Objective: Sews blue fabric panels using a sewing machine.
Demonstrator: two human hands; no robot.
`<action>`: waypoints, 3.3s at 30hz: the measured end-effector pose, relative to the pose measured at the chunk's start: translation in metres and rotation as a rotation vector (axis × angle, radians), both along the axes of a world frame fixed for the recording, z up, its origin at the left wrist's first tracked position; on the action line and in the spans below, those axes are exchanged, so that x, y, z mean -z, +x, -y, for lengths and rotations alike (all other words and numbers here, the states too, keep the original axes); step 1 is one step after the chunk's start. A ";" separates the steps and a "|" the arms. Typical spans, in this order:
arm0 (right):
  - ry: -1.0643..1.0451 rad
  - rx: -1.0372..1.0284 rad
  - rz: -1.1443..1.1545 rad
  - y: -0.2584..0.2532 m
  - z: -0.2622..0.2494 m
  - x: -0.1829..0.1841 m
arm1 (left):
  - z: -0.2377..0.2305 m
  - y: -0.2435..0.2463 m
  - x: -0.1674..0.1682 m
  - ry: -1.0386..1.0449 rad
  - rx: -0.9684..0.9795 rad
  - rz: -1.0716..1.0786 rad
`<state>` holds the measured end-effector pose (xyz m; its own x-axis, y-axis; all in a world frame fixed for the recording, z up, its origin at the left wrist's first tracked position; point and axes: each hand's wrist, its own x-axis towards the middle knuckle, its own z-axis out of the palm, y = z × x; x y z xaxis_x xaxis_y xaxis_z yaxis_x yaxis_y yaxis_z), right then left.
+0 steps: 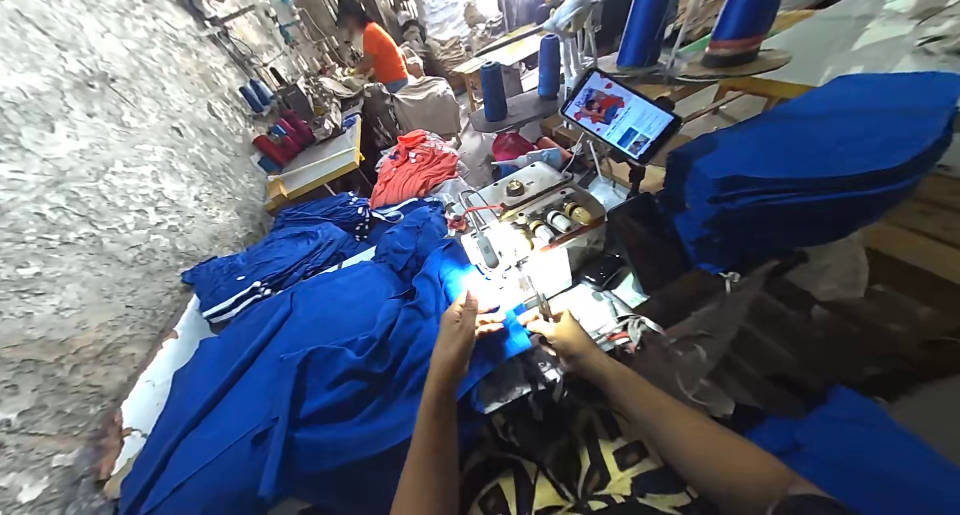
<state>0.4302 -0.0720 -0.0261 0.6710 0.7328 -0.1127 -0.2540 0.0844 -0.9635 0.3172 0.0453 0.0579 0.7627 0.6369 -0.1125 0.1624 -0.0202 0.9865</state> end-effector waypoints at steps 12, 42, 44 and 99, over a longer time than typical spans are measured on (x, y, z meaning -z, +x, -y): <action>0.107 0.041 0.011 -0.004 0.000 0.013 | -0.036 -0.001 0.024 0.928 0.165 -0.202; 0.122 0.095 -0.110 -0.024 0.005 0.029 | -0.035 0.019 0.042 1.034 0.029 0.037; 0.143 0.098 -0.111 -0.026 0.006 0.031 | -0.030 0.017 0.042 1.109 0.070 0.041; 0.029 0.458 1.034 -0.007 -0.031 -0.019 | 0.018 -0.034 0.025 0.542 -0.566 0.462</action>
<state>0.4236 -0.0413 -0.0067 0.6383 0.3869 0.6655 0.7244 -0.0094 -0.6893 0.2831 0.0276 0.0326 0.2141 0.8064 0.5512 -0.1202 -0.5382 0.8342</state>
